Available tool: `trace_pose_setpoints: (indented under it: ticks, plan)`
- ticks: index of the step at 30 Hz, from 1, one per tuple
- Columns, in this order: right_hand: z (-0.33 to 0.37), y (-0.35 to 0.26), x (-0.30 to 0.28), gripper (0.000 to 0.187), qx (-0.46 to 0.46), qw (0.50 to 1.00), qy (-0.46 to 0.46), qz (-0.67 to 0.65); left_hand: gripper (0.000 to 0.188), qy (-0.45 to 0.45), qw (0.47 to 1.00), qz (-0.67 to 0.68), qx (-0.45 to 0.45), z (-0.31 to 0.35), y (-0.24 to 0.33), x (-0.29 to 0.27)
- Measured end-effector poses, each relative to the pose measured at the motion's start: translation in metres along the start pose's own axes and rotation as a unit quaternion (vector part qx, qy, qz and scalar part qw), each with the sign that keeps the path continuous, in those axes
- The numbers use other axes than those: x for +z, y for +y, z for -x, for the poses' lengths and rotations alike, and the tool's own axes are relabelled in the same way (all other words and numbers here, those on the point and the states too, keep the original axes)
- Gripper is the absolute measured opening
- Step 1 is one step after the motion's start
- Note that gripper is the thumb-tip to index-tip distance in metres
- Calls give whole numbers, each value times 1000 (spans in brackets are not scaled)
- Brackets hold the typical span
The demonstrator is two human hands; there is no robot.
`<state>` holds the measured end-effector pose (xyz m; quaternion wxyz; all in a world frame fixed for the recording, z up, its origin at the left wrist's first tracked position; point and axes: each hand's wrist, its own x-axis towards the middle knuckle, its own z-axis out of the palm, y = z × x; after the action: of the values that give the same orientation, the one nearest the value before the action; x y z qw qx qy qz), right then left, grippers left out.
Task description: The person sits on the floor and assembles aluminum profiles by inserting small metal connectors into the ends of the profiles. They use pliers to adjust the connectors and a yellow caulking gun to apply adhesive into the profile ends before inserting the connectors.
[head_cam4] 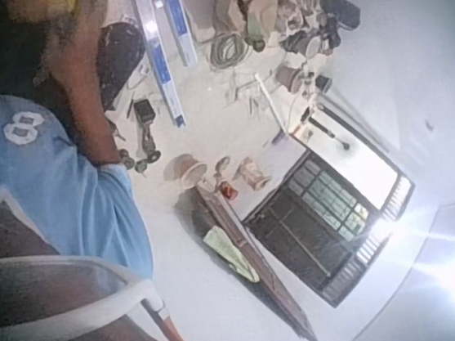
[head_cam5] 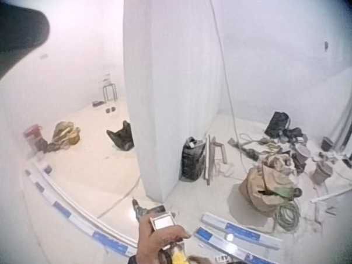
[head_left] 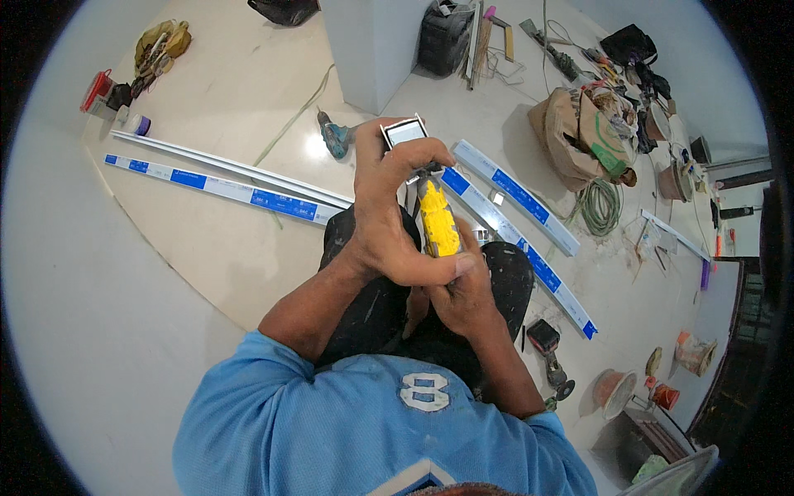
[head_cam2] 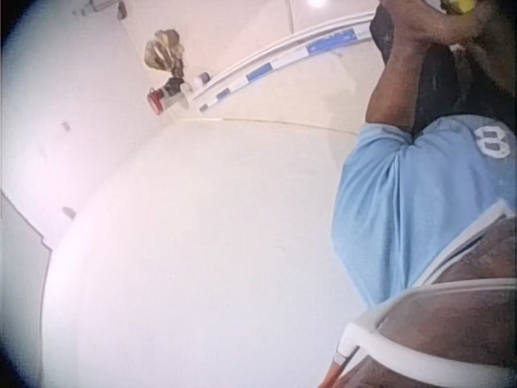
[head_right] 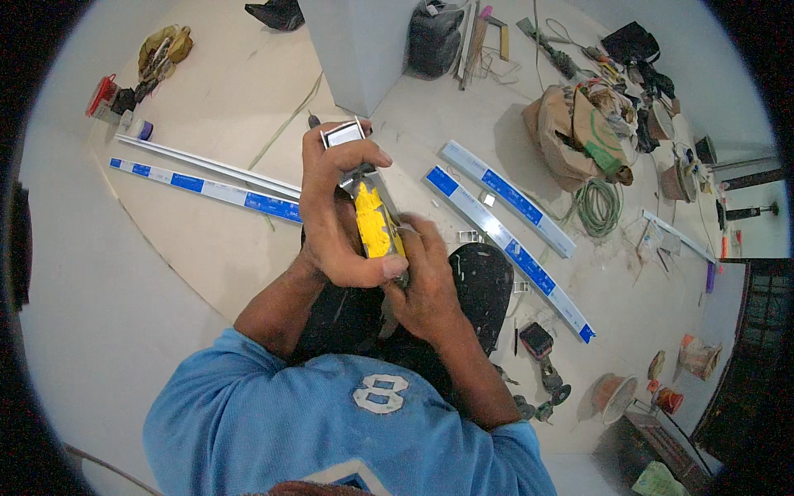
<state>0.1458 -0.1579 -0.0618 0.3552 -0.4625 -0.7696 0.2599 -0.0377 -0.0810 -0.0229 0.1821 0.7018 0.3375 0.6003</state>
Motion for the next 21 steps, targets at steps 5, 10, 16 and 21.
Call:
trace_pose_setpoints:
  ticks: [5, 10, 16, 21]
  plan:
    - [-9, 30, 28, 38, -32, 991, 40, -123, 86, 17, 1000, -17, -5, 1, 2, -1]
    - [-10, 46, 48, 30, -66, 986, 92, -122, 85, -11, 1000, -14, -3, 3, 5, -3]
    - [-16, 60, 56, 25, -51, 983, 114, -135, 84, -16, 999, -38, 0, 1, 7, -5]
    - [-14, 15, 14, 34, 6, 996, 78, 49, 84, -1, 1000, -19, -22, 2, 5, -1]
